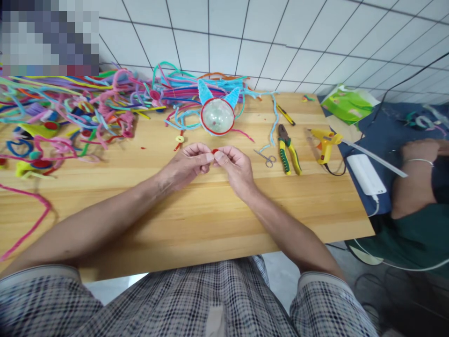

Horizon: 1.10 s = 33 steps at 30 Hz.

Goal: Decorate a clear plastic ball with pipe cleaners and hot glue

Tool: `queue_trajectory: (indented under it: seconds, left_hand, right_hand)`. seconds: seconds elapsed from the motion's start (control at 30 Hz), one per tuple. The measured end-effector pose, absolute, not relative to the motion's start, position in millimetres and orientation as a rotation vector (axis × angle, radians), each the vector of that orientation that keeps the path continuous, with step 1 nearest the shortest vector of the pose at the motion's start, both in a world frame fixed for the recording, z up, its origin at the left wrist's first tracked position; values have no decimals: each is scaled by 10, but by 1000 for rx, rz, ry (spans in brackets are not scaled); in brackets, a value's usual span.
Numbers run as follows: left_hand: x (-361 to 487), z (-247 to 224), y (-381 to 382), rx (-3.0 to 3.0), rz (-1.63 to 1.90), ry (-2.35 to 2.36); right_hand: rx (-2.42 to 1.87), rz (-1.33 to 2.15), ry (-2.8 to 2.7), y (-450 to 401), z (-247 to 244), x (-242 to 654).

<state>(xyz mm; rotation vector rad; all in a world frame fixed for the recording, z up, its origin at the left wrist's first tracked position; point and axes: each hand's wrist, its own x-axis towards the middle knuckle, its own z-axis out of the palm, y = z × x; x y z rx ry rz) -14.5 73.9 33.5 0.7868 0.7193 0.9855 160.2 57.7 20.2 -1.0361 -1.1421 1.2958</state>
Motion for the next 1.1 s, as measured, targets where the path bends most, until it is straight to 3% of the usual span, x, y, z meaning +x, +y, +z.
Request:
queue_trajectory:
  seconds: [1.1]
  left_hand:
    - [-225, 187, 856, 861, 834, 613]
  right_hand:
    - [-1067, 1269, -1479, 711, 226, 1760]
